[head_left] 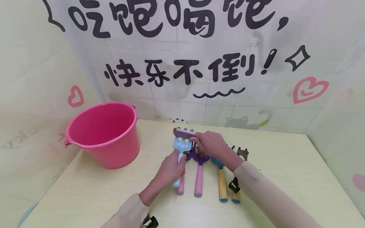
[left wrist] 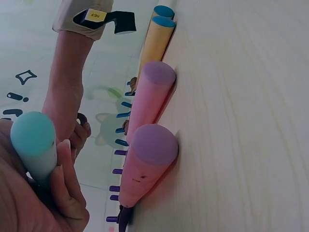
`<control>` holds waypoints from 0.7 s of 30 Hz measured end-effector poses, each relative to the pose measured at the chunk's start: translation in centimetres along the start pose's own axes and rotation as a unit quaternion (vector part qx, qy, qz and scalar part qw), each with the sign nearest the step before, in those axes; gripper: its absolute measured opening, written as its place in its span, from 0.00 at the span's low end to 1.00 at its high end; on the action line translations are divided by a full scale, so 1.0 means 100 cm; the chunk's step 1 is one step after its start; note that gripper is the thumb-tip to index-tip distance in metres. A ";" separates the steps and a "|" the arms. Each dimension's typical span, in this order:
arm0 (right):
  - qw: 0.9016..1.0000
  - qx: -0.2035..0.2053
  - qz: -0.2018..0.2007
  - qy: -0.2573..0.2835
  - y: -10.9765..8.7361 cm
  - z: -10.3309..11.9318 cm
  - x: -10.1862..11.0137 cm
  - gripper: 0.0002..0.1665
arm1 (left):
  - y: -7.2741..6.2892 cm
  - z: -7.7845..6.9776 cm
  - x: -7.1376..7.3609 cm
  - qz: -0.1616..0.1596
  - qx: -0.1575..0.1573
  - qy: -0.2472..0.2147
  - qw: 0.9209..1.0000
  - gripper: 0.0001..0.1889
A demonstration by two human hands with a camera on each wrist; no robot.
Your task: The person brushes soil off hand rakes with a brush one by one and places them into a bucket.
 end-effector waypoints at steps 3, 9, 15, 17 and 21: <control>0.999 0.009 0.004 0.037 -0.002 0.001 0.000 0.21 | -0.001 -0.001 -0.003 -0.003 0.000 0.000 1.000 0.12; 0.999 -0.017 0.026 -0.020 0.005 0.003 -0.005 0.22 | -0.002 0.002 -0.006 -0.012 0.002 0.021 1.000 0.11; 0.993 -0.019 -0.004 -0.114 0.013 0.010 -0.001 0.19 | 0.002 0.003 0.003 -0.033 0.001 0.034 0.999 0.11; 0.990 -0.021 -0.023 -0.135 0.012 0.010 0.003 0.17 | 0.003 0.002 0.006 -0.032 0.001 0.032 0.999 0.11; 0.986 -0.024 -0.051 -0.155 0.008 0.007 0.005 0.16 | 0.006 -0.001 0.007 -0.015 0.001 0.021 1.000 0.11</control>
Point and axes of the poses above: each hand's wrist, its own y-axis towards the middle knuckle, its own x-axis out of the back of the hand, z = x × y, the point moved 7 cm from there along y, towards the middle knuckle, and after that the axes turned 3 degrees about z, right-handed, at the moved point
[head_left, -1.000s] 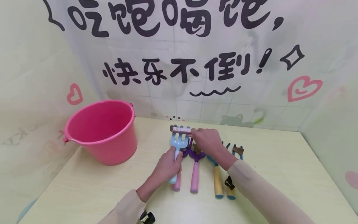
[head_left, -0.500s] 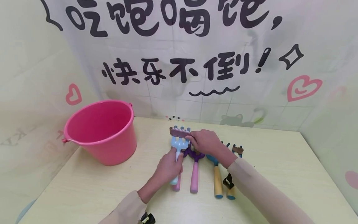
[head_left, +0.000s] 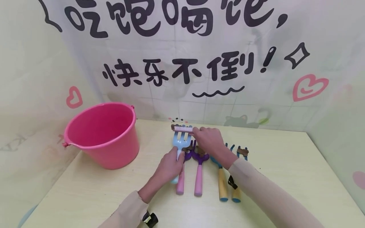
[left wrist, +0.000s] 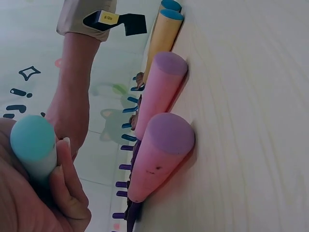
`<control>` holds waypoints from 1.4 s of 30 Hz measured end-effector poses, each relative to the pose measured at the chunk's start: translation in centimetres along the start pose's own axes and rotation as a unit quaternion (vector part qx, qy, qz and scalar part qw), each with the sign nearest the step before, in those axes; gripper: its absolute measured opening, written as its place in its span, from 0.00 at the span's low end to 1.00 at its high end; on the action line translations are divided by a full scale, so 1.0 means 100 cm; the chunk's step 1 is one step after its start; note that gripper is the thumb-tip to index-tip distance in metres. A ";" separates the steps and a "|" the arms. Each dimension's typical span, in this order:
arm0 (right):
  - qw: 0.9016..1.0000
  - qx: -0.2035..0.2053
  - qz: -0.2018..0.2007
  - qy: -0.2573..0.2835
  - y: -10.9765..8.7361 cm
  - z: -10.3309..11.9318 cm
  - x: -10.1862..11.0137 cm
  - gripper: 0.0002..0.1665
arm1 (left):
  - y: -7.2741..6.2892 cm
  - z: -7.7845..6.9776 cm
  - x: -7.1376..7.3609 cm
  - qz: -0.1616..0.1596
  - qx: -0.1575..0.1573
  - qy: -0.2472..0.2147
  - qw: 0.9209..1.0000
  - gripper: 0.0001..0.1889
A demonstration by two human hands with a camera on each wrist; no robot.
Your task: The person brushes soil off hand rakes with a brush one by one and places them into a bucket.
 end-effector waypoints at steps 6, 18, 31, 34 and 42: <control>0.998 0.020 -0.054 -0.005 -0.005 0.002 0.002 0.14 | 0.002 -0.003 -0.001 0.010 0.000 -0.016 1.000 0.11; 0.989 0.038 -0.139 0.014 -0.013 -0.001 0.009 0.09 | 0.001 -0.008 -0.003 0.016 0.006 -0.039 0.999 0.11; 0.982 0.015 -0.177 0.070 -0.019 -0.017 0.023 0.10 | -0.004 -0.009 -0.007 0.024 -0.003 -0.020 1.000 0.12; 0.975 0.021 -0.203 0.090 -0.021 -0.023 0.031 0.12 | -0.007 -0.007 -0.006 0.019 -0.007 -0.018 1.000 0.12; 0.976 0.042 -0.184 0.108 -0.031 -0.036 0.029 0.11 | -0.010 -0.004 0.003 0.012 0.004 -0.004 1.000 0.13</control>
Point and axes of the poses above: each hand's wrist, its own y-axis towards the middle knuckle, its own x-axis out of the back of the hand, z = x × y, the point moved 7 cm from there along y, towards the middle knuckle, and after that the axes turned 3 degrees about z, right-handed, at the moved point
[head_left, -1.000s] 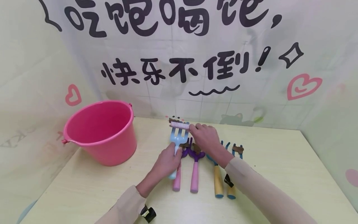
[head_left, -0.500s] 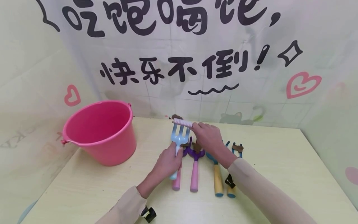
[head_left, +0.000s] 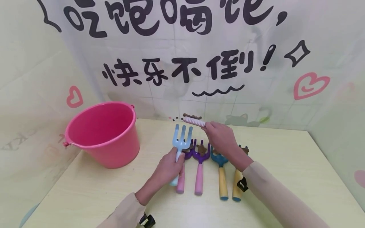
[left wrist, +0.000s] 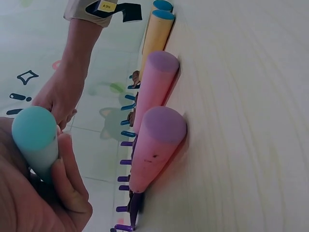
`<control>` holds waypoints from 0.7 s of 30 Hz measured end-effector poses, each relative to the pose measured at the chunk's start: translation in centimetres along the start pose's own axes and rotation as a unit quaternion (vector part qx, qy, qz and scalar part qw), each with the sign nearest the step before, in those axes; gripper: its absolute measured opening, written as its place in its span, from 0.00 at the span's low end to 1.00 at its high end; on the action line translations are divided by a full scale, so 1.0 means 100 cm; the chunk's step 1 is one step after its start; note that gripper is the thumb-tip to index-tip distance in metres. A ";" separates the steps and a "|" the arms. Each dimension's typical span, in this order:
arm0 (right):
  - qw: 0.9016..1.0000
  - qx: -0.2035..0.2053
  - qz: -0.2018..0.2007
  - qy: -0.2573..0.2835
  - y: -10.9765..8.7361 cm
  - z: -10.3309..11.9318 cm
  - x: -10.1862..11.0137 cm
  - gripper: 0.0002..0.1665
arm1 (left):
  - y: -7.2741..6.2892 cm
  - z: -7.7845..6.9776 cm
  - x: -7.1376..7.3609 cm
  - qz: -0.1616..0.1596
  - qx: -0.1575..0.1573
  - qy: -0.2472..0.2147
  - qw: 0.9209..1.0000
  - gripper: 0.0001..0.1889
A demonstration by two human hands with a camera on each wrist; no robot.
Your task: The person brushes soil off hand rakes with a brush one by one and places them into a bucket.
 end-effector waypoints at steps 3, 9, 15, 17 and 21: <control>1.000 -0.010 0.010 0.013 -0.005 -0.008 0.002 0.12 | -0.001 0.005 0.006 0.004 0.007 -0.007 1.000 0.11; 0.998 -0.042 0.020 0.036 -0.019 -0.027 0.011 0.12 | 0.002 0.019 0.023 -0.001 0.034 -0.020 0.999 0.08; 0.995 -0.068 0.030 0.065 -0.031 -0.042 0.015 0.12 | 0.003 0.032 0.037 -0.022 0.050 -0.003 0.999 0.09; 0.993 -0.080 0.038 0.074 -0.034 -0.046 0.015 0.13 | 0.004 0.034 0.040 -0.027 0.048 0.001 0.998 0.09; 0.991 -0.092 0.045 0.081 -0.039 -0.052 0.016 0.14 | 0.004 0.037 0.041 -0.032 0.053 0.014 0.998 0.09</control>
Point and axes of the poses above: each hand's wrist, its own y-axis towards the middle knuckle, its own x-axis out of the back of the hand, z = x × y, the point moved 7 cm from there along y, towards the middle knuckle, and after that the axes turned 3 degrees about z, right-handed, at the moved point
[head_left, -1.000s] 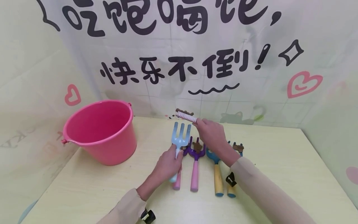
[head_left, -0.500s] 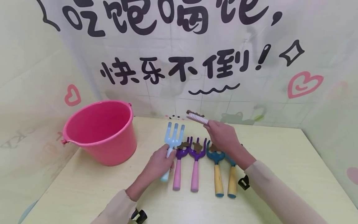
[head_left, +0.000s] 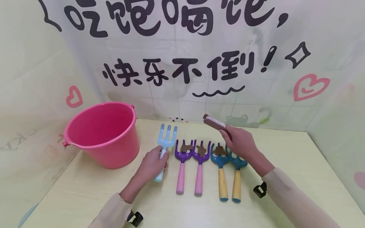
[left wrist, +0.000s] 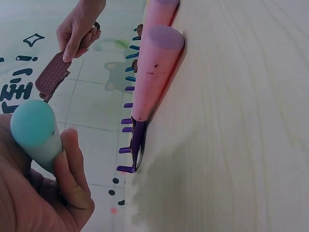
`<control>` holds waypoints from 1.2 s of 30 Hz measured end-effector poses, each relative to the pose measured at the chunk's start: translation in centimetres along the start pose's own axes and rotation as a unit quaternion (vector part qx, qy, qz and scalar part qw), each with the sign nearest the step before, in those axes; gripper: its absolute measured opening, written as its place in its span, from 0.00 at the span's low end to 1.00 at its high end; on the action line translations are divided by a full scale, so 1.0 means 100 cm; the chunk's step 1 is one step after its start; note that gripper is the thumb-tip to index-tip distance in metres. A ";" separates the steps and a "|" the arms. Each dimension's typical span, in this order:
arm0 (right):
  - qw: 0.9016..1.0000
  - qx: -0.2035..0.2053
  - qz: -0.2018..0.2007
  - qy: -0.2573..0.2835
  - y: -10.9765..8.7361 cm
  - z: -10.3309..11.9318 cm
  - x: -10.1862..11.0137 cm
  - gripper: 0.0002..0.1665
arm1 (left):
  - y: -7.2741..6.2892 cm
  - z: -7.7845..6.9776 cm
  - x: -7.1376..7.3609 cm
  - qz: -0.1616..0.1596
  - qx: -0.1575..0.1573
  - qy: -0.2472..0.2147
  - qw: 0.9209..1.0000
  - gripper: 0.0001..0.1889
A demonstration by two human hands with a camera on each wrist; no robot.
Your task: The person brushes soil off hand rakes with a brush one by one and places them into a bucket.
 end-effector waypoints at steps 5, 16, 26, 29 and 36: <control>1.000 0.002 -0.017 0.011 -0.005 -0.007 0.006 0.14 | -0.001 -0.002 0.002 0.003 0.010 0.022 1.000 0.09; 0.999 -0.025 0.003 0.025 -0.016 -0.022 0.009 0.12 | -0.014 -0.025 0.046 0.009 -0.035 0.066 0.997 0.12; 0.999 -0.036 0.026 0.024 -0.029 -0.032 0.011 0.13 | -0.030 -0.045 0.077 0.002 -0.057 0.117 0.992 0.13; 0.999 -0.037 0.028 0.025 -0.030 -0.035 0.012 0.12 | -0.032 -0.049 0.081 0.002 -0.061 0.121 0.991 0.13; 0.999 -0.037 0.025 0.018 -0.034 -0.038 0.019 0.13 | -0.034 -0.055 0.097 -0.010 -0.081 0.123 0.989 0.13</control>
Point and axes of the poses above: each hand's wrist, its own y-axis towards the middle knuckle, its own x-axis out of the back of the hand, z = x × y, the point moved 7 cm from there along y, towards the middle knuckle, and after that the axes turned 3 degrees about z, right-handed, at the moved point
